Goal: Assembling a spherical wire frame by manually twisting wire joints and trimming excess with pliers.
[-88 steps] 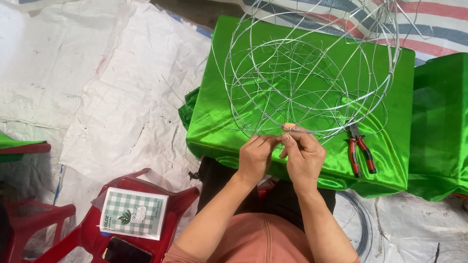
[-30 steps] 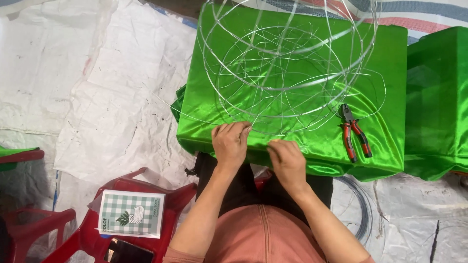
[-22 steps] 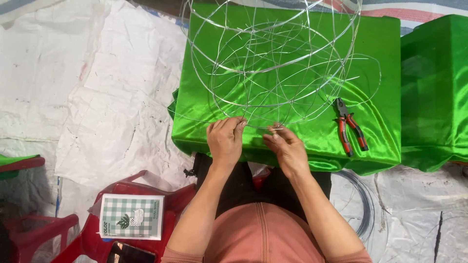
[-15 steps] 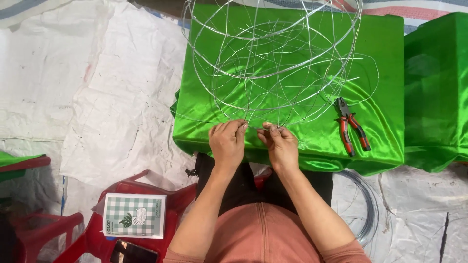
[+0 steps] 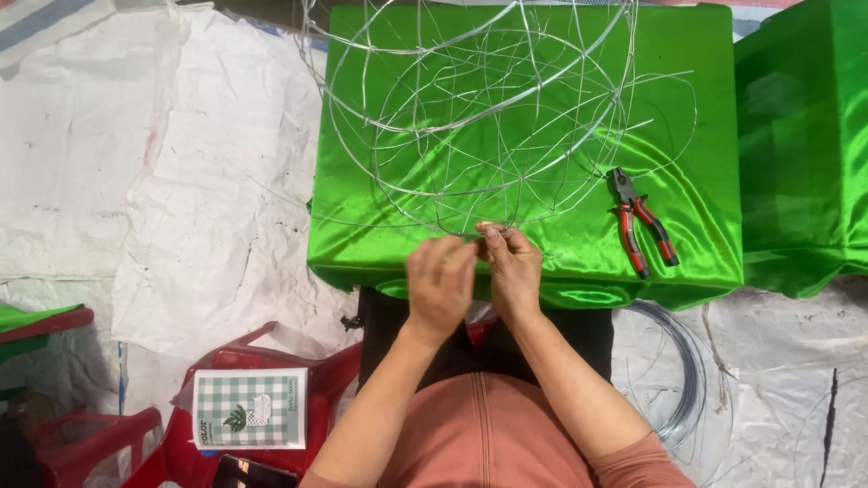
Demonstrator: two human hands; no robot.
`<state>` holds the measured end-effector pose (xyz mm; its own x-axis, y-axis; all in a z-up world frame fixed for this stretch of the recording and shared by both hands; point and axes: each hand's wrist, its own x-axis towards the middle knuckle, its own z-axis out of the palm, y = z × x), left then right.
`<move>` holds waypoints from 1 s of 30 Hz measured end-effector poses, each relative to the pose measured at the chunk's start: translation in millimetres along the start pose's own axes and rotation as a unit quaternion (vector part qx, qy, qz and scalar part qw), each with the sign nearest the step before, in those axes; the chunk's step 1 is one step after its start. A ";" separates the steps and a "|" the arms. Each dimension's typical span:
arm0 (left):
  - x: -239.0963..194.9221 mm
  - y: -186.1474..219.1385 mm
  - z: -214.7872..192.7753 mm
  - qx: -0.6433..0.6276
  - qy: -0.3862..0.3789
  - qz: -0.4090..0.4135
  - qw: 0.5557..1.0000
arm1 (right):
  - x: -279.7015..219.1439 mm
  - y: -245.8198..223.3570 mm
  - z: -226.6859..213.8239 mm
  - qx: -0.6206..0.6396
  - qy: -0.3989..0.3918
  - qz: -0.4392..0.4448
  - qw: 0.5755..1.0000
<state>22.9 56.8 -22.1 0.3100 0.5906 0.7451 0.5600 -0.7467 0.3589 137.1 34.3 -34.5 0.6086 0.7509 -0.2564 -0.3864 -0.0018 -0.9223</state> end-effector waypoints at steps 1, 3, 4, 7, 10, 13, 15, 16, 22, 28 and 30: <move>9.6 6.0 2.3 0.000 -0.002 -0.001 1.000 | -2.8 -7.4 3.2 0.000 0.001 0.002 1.000; 29.9 17.6 6.7 0.075 -0.047 0.044 0.995 | -7.5 -23.2 10.8 -0.025 -0.009 -0.032 0.999; 31.2 15.4 10.3 0.075 -0.047 0.043 0.995 | -6.6 -21.2 7.9 -0.026 -0.010 -0.032 0.999; 37.4 7.0 21.7 0.110 -0.047 0.065 0.991 | -2.2 -19.7 0.5 -0.023 -0.023 -0.035 0.999; 41.2 -1.2 28.1 0.136 -0.052 0.083 0.986 | 3.4 -21.7 -8.3 -0.034 -0.033 -0.024 0.999; 43.6 -2.1 27.4 0.122 -0.049 0.098 0.986 | 12.4 -19.3 -20.2 -0.080 -0.010 -0.037 0.996; 47.2 0.7 23.7 0.127 -0.054 0.092 0.986 | 16.3 -20.5 -23.4 -0.078 -0.003 -0.038 0.996; 43.9 -1.1 24.6 0.127 -0.054 0.092 0.986 | 15.3 -23.9 -20.9 -0.077 -0.003 -0.038 0.996; 42.4 -6.2 30.7 0.103 -0.059 0.088 0.989 | 30.3 -19.0 -26.9 0.061 -0.013 0.021 0.998; 47.2 -8.1 29.2 0.069 -0.035 0.103 0.992 | 30.7 -24.0 -28.0 0.092 -0.030 0.003 0.995; 46.8 -8.4 30.0 0.073 -0.031 0.104 0.991 | 29.1 -26.1 -26.6 0.112 -0.032 0.005 0.993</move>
<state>55.8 99.9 -7.1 0.4742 0.4490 0.7573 0.5828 -0.8048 0.1122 183.3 38.7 -25.6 0.5623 0.7916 -0.2391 -0.5401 0.1326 -0.8311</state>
